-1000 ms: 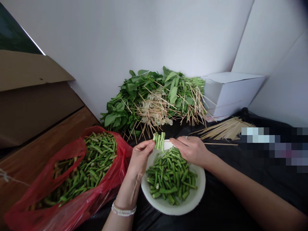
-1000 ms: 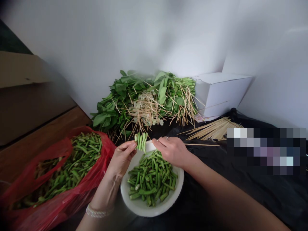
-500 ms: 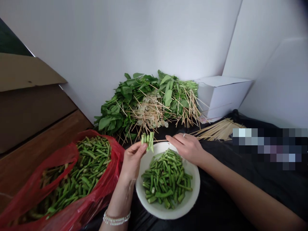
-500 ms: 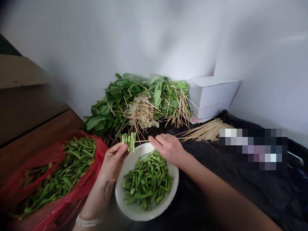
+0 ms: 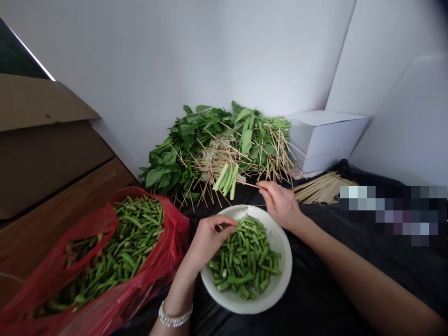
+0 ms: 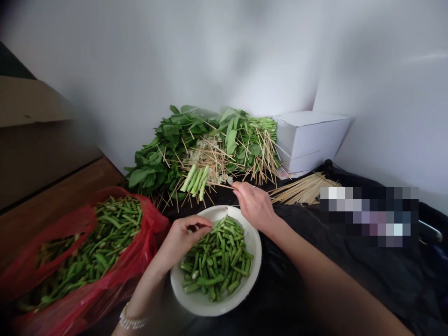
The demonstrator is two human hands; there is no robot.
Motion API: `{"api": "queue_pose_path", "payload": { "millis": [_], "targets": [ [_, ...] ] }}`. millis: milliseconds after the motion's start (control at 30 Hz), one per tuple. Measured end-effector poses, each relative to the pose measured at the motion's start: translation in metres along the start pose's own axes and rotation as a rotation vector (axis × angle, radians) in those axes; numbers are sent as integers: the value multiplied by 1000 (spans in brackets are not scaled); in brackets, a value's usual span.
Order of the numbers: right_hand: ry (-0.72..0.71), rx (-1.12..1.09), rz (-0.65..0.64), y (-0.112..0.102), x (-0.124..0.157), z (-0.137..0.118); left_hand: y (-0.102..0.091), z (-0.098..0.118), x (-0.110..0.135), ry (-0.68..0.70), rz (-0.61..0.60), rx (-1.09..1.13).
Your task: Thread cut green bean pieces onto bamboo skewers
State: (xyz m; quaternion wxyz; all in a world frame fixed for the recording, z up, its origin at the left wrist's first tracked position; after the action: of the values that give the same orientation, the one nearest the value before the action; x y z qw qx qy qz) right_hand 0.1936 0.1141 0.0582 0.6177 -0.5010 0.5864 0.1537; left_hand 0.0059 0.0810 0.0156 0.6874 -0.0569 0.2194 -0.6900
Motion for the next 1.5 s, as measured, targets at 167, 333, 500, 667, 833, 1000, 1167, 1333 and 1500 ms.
{"api": "queue_pose_path", "payload": {
  "millis": [167,333,500,667,833,1000,1167,1333,1500],
  "targets": [
    [-59,41,-80,9,2,-10,38,13,16,212,-340,-358],
    [-9,-59,-16,3,1,-6,48,10,25,232,-459,-537],
    [4,-60,60,-5,0,-6,50,11,24,238,-453,-566],
    [-14,-42,-16,1,0,-12,43,16,16,198,-330,-363],
    [71,-82,109,-14,-2,-4,23,0,6,-35,-133,-14],
    [19,-56,72,-10,-1,-8,-1,-12,-1,-128,81,278],
    [-54,-27,61,-8,3,-17,-21,-25,-3,-168,260,606],
    [-223,74,-101,8,8,-36,-21,-30,-2,-252,286,800],
    [-295,158,-175,16,11,-43,-19,-26,0,-277,294,782]
  ]
}}
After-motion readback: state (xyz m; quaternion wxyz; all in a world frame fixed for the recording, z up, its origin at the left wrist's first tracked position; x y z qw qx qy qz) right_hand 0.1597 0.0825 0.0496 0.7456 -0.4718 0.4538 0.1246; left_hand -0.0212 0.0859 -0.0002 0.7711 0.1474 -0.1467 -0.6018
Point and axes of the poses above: each hand's wrist, its own x-axis away from the middle knuckle, its own y-axis out of the palm, z = x × y, the point moved 9 cm from there along -x, towards the middle knuckle, and after that the axes turned 2 degrees about z, right-handed, at the moved point
